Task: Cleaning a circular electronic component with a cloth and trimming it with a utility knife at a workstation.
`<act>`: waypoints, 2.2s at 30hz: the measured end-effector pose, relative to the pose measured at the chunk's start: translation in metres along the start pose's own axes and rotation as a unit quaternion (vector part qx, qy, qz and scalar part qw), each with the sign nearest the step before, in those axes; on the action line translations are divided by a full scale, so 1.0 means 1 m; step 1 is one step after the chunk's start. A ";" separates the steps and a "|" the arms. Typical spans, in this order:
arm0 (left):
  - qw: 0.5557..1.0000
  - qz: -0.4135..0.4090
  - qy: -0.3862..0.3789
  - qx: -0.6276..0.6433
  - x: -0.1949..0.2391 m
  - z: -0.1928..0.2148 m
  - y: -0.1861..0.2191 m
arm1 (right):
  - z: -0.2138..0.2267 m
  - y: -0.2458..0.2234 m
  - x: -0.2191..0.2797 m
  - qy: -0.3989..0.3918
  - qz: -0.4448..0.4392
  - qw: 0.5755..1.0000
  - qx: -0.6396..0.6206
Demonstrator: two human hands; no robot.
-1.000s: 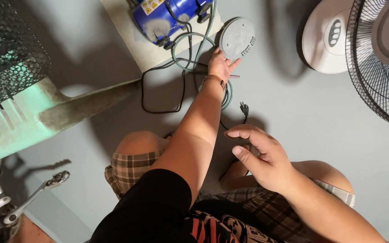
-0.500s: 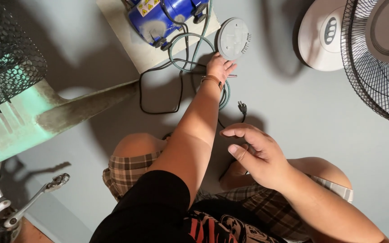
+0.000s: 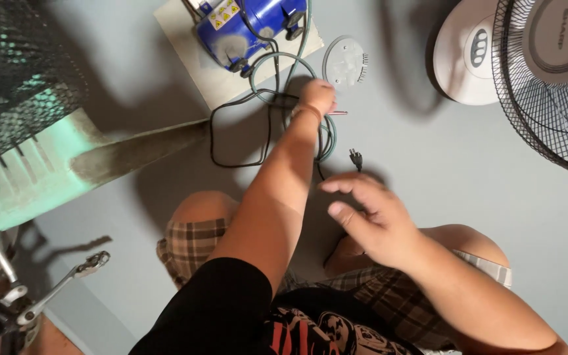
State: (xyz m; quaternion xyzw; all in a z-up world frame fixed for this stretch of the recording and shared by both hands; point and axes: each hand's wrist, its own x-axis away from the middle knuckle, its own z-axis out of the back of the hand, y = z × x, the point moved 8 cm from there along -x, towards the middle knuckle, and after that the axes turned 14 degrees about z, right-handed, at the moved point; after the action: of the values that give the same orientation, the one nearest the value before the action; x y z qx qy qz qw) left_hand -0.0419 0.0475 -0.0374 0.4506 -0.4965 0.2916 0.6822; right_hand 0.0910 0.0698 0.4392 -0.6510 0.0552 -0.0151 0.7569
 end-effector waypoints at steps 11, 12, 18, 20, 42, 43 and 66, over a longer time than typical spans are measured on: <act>0.875 -0.253 0.165 -0.379 0.193 0.185 0.206 | 0.091 0.140 -0.028 0.029 -0.173 0.976 0.125; 0.877 -0.250 0.172 -0.374 0.184 0.201 0.201 | 0.087 0.129 -0.028 0.021 -0.169 0.978 0.124; 0.922 -0.190 0.254 -0.221 0.110 0.293 0.137 | 0.067 0.100 -0.012 -0.077 -0.125 0.971 0.187; 0.932 -0.162 0.294 -0.138 0.088 0.326 0.113 | 0.072 0.100 -0.004 -0.077 -0.103 0.968 0.215; 0.926 -0.147 0.271 -0.218 0.106 0.291 0.110 | 0.064 0.092 -0.015 0.009 -0.135 0.988 0.080; 0.925 -0.151 0.271 -0.222 0.101 0.289 0.111 | 0.065 0.094 -0.016 0.010 -0.143 0.986 0.081; 0.924 -0.168 0.262 -0.221 0.090 0.288 0.113 | 0.069 0.114 -0.022 0.017 -0.186 0.980 0.060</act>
State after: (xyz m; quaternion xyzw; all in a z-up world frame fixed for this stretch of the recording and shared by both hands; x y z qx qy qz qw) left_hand -0.2264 -0.1698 0.1127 0.2732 -0.2689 0.1631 0.9091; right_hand 0.0710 0.1572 0.3385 -0.6030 -0.0556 -0.1700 0.7775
